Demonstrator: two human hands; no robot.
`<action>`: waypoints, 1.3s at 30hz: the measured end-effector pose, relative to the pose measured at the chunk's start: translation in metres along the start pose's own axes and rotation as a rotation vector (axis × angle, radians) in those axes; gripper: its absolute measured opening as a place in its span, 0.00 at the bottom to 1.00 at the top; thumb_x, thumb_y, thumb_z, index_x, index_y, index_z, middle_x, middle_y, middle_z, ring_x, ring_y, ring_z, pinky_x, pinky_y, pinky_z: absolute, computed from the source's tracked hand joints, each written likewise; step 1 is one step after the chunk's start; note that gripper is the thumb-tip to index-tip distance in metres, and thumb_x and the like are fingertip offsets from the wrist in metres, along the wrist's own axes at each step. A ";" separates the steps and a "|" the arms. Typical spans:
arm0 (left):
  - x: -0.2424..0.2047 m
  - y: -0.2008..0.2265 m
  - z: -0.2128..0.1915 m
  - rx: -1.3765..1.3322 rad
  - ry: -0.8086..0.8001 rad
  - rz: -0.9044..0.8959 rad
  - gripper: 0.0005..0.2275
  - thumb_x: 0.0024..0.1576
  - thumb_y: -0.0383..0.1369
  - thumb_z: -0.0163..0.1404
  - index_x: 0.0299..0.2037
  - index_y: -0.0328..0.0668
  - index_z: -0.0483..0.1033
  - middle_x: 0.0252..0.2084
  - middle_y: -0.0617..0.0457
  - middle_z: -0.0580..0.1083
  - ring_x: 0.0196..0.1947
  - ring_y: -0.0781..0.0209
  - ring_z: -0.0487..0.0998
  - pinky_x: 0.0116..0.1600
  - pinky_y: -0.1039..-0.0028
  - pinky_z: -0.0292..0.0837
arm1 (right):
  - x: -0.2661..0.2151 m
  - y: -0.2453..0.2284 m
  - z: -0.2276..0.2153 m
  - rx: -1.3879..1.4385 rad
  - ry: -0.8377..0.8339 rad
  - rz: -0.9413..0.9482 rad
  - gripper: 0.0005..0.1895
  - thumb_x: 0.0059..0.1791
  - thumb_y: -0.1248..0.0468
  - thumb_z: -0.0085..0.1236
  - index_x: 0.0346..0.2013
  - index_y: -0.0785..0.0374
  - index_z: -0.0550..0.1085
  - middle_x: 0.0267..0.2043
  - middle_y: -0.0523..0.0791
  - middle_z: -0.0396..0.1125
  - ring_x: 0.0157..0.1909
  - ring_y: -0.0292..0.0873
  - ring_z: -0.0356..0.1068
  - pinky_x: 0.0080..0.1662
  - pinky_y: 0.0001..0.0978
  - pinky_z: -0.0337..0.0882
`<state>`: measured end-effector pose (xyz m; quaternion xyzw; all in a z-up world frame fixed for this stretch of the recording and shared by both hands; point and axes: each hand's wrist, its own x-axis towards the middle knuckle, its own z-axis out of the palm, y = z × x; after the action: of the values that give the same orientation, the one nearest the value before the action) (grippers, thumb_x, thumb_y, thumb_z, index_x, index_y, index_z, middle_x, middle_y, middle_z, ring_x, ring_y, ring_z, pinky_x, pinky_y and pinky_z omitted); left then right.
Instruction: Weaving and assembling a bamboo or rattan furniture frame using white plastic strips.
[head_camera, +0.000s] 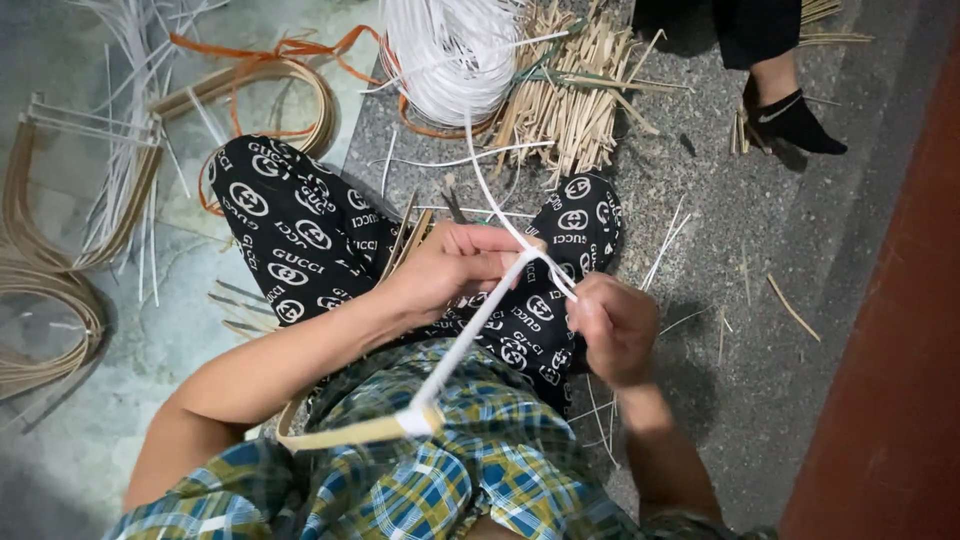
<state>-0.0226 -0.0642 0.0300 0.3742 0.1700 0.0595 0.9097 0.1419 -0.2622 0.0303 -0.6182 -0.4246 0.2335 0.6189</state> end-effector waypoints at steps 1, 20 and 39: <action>-0.002 0.004 0.002 0.054 0.023 -0.007 0.12 0.62 0.23 0.52 0.55 0.30 0.80 0.40 0.51 0.80 0.34 0.71 0.76 0.39 0.82 0.70 | 0.007 -0.001 -0.004 -0.056 -0.093 -0.081 0.17 0.57 0.65 0.44 0.23 0.63 0.67 0.24 0.44 0.67 0.28 0.32 0.67 0.34 0.21 0.67; -0.020 -0.005 0.016 0.469 -0.158 -0.038 0.12 0.64 0.25 0.50 0.56 0.35 0.80 0.41 0.57 0.81 0.40 0.75 0.75 0.48 0.79 0.72 | 0.102 -0.049 0.046 -0.148 -0.497 -0.053 0.05 0.58 0.68 0.53 0.44 0.67 0.67 0.32 0.43 0.70 0.31 0.35 0.74 0.30 0.26 0.72; 0.019 0.055 -0.032 1.376 -0.042 0.167 0.12 0.57 0.24 0.54 0.51 0.36 0.79 0.30 0.42 0.78 0.30 0.58 0.75 0.40 0.66 0.72 | 0.215 0.034 0.066 -0.173 0.082 -0.589 0.06 0.60 0.69 0.47 0.52 0.67 0.65 0.34 0.45 0.66 0.32 0.42 0.70 0.33 0.36 0.66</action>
<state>-0.0148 0.0008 0.0422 0.8789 0.1221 0.0009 0.4611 0.2101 -0.0457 0.0406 -0.5278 -0.5783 -0.0181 0.6218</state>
